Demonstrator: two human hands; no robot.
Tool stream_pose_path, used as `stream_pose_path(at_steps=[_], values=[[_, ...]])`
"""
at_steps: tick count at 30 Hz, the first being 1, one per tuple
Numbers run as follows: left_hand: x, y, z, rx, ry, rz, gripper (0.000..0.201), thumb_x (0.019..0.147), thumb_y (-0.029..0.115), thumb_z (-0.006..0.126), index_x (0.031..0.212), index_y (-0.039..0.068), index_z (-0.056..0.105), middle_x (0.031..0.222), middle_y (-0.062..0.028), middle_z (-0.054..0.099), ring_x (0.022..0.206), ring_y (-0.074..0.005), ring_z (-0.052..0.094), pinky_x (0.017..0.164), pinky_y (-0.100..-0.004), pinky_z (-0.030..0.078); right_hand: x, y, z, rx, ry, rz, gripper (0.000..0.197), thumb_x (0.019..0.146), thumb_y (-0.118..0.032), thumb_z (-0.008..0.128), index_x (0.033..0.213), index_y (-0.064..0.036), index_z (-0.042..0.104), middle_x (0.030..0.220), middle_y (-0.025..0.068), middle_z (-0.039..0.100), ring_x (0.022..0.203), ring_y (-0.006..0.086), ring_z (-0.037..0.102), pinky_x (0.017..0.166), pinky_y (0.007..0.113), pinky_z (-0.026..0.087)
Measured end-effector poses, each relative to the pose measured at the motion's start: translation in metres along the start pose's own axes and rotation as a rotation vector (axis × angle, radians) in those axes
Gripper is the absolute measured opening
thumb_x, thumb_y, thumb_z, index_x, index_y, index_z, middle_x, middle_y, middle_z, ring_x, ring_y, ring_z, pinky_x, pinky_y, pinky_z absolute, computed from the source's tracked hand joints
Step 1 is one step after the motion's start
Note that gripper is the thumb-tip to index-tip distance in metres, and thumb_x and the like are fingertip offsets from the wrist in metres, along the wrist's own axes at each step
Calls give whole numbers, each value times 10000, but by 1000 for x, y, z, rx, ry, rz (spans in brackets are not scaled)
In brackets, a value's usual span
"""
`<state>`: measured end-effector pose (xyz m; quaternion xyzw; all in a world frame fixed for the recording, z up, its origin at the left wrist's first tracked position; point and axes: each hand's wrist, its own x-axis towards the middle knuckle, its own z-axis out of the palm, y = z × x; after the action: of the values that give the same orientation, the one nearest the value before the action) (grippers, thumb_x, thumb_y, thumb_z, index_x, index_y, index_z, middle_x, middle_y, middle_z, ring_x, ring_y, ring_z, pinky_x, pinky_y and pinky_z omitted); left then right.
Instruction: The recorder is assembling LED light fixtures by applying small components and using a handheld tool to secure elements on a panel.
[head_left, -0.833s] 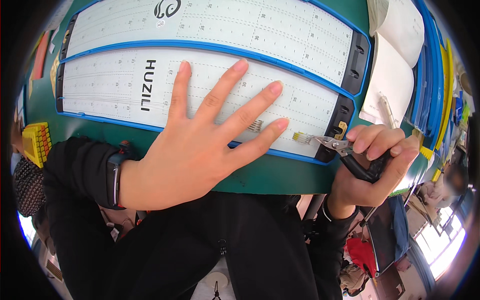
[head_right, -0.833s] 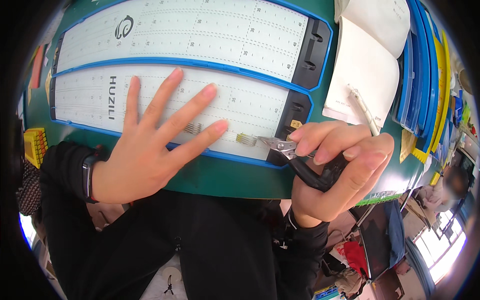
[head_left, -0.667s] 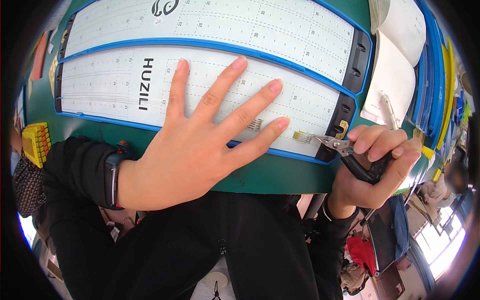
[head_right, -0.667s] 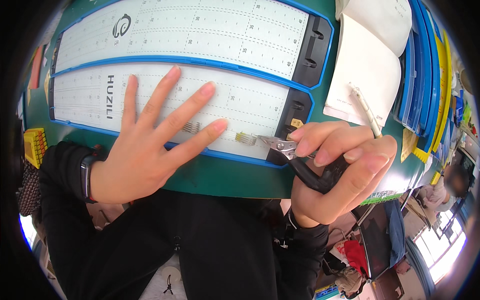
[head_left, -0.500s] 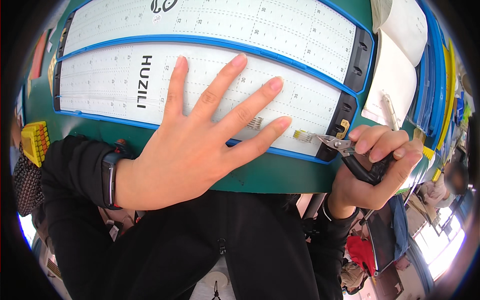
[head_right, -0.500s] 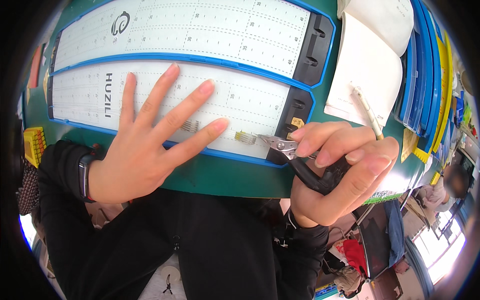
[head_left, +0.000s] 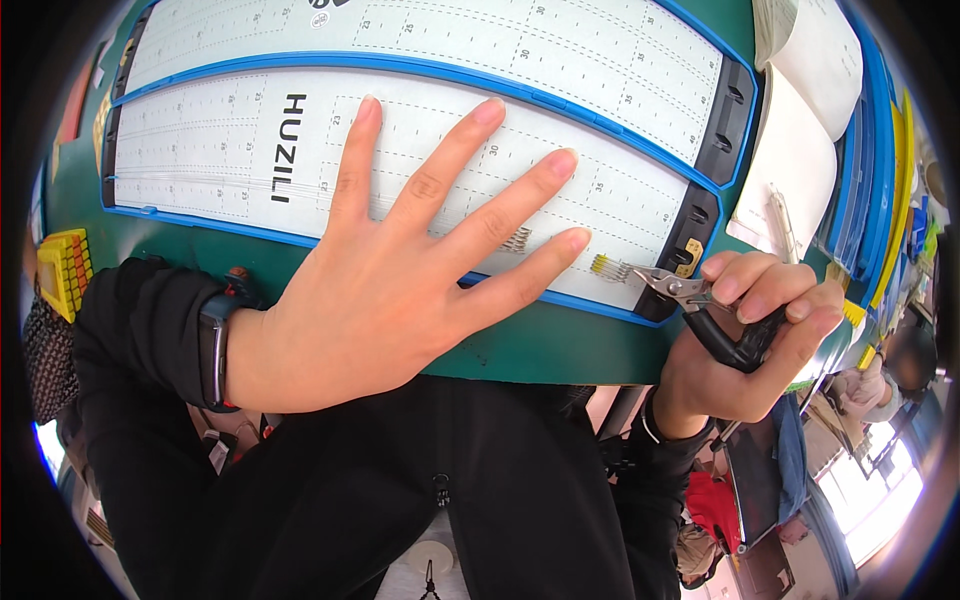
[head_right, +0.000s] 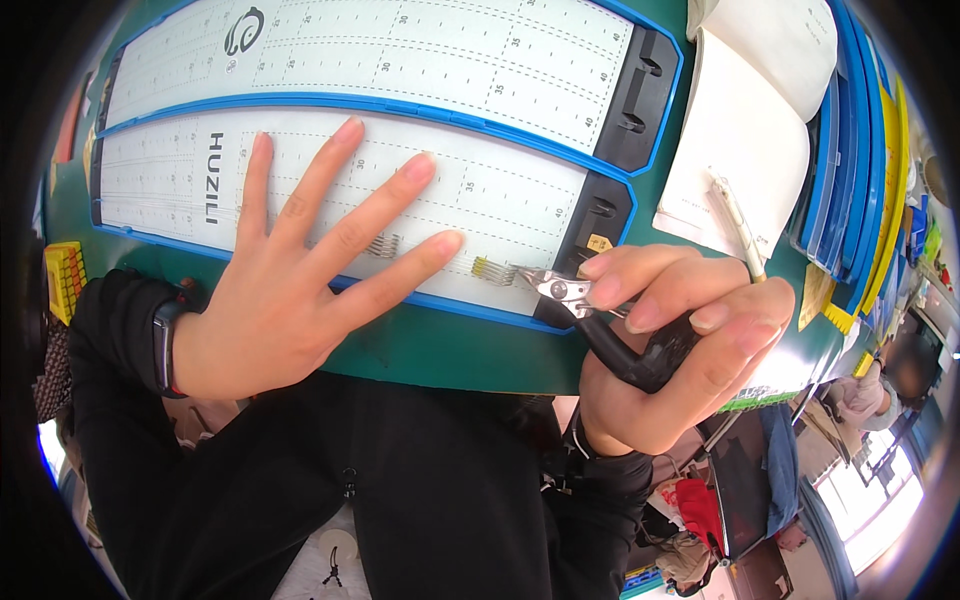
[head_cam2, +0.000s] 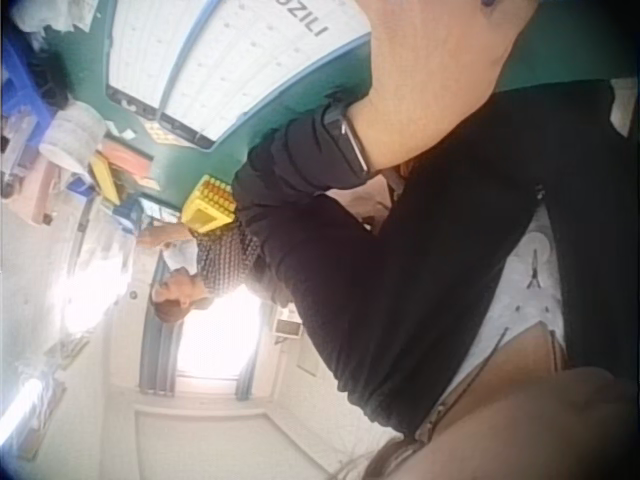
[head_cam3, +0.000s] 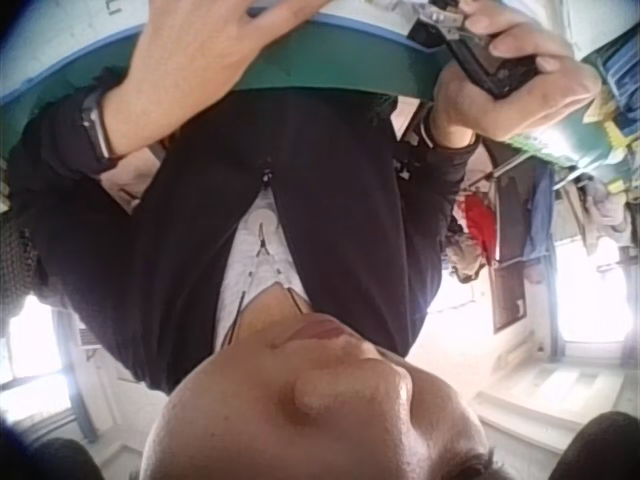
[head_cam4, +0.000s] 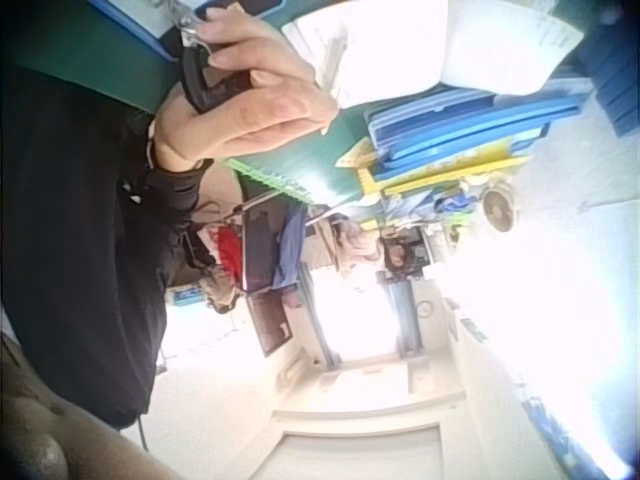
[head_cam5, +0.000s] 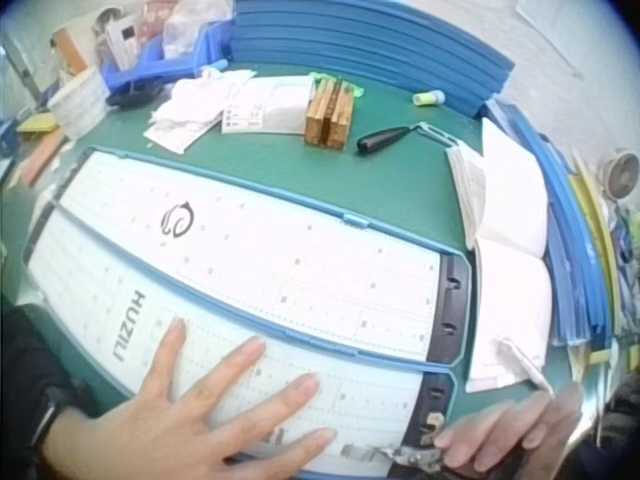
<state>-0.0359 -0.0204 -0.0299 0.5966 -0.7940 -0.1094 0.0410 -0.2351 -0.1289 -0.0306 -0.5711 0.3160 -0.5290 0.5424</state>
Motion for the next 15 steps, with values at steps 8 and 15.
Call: stream_pose_path(at_steps=[8,15], values=[[0,1,1,-6,0,-8,551,841,88,508,1349,301,493,1508,-81,319,1380,-428,256,1001,-749,159,-1,0,-1,-5,-24,-19,247,1015,-283,312,863,-88,307,655,96,431,543,239,550,591,418,535],[0,-2,0,3,4,34,541,827,109,511,1329,311,508,1504,-102,316,1366,-447,268,979,-757,184,-1,0,-2,-5,-32,-25,252,1013,-291,321,863,-89,309,658,98,433,550,242,551,596,422,534]])
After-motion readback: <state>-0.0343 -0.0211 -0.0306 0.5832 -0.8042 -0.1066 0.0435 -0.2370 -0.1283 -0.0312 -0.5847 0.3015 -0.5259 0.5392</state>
